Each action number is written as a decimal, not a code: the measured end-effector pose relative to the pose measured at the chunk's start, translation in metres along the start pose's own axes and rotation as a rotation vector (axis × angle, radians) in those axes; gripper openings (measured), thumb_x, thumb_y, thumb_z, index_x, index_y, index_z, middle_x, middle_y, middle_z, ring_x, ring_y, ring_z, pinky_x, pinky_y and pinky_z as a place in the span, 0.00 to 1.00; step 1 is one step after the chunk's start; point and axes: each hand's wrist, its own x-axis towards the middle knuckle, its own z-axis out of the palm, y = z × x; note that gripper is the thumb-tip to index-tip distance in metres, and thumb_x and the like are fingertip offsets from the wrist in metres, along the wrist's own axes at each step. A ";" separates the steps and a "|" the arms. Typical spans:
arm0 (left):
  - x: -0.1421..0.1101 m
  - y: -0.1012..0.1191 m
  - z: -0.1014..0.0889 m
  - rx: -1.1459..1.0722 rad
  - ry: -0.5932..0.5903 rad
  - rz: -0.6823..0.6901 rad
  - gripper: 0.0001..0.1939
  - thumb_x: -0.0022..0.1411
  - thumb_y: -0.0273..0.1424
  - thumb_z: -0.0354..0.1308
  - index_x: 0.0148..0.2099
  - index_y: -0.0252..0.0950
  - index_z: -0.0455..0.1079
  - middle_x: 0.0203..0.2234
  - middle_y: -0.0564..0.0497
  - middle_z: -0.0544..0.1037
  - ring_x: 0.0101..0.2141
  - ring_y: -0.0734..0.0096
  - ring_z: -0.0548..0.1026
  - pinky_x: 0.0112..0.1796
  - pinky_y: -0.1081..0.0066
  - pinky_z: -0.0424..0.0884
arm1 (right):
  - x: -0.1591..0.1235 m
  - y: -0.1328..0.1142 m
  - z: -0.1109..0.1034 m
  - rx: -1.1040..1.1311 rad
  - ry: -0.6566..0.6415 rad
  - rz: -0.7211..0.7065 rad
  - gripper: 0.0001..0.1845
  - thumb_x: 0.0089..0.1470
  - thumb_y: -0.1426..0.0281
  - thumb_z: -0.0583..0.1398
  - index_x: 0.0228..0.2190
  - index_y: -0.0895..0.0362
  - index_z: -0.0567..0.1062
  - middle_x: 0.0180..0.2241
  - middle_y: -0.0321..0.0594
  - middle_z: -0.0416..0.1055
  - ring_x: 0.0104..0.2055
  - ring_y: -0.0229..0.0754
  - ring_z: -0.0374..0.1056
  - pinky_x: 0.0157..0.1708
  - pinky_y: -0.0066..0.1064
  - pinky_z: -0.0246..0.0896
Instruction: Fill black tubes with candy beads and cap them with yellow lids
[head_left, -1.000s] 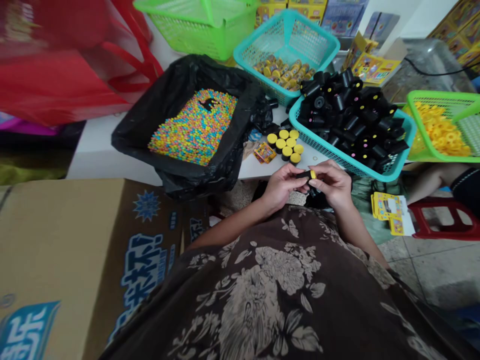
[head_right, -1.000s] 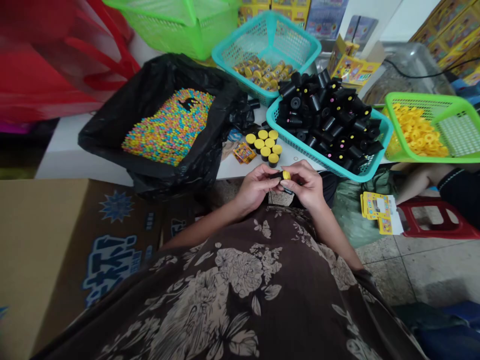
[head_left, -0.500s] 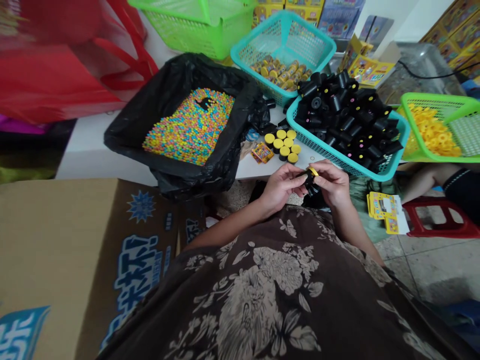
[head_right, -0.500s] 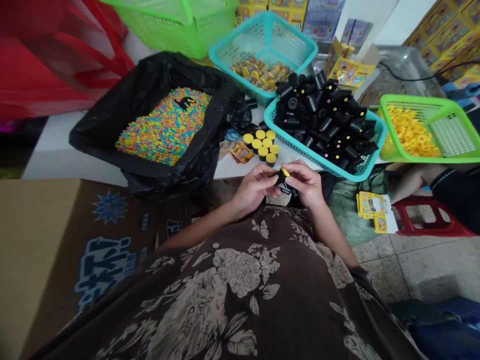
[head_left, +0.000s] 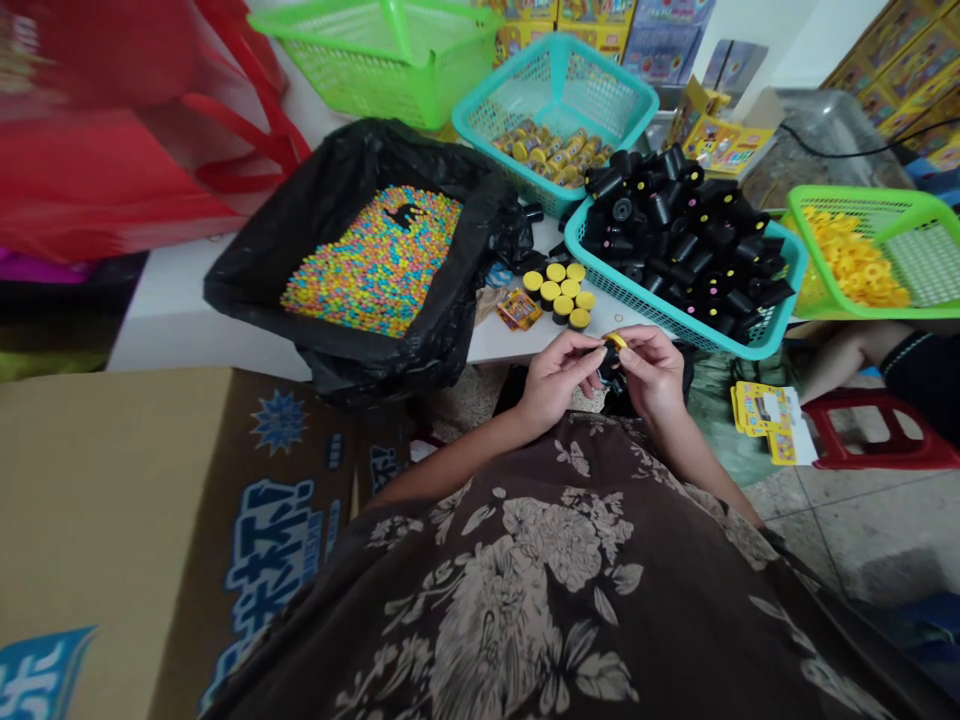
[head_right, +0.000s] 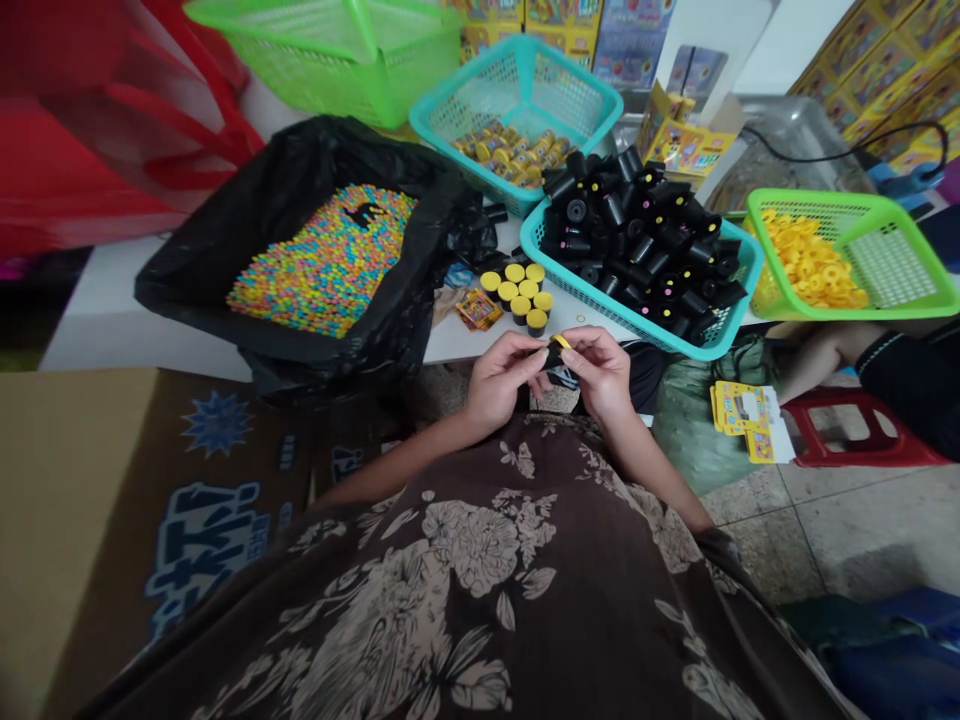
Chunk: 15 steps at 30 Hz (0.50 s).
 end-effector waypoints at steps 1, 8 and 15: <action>0.001 0.000 0.000 -0.018 0.006 -0.015 0.22 0.57 0.49 0.72 0.41 0.38 0.74 0.23 0.57 0.76 0.21 0.75 0.75 0.20 0.75 0.70 | -0.001 0.000 0.000 -0.024 -0.001 -0.040 0.19 0.45 0.52 0.75 0.35 0.49 0.80 0.33 0.35 0.77 0.34 0.41 0.71 0.34 0.34 0.71; 0.001 0.004 0.002 -0.173 0.003 -0.187 0.23 0.56 0.47 0.72 0.41 0.38 0.67 0.27 0.56 0.79 0.19 0.77 0.75 0.18 0.76 0.68 | -0.007 -0.007 0.003 -0.157 0.016 -0.196 0.11 0.51 0.56 0.73 0.33 0.47 0.81 0.35 0.37 0.77 0.39 0.44 0.73 0.40 0.41 0.74; 0.002 0.006 0.003 -0.203 -0.022 -0.223 0.23 0.54 0.45 0.73 0.38 0.38 0.65 0.26 0.56 0.79 0.19 0.77 0.75 0.18 0.77 0.67 | 0.000 -0.010 0.005 -0.019 0.019 -0.113 0.15 0.45 0.58 0.74 0.27 0.49 0.76 0.30 0.34 0.74 0.35 0.42 0.71 0.39 0.38 0.71</action>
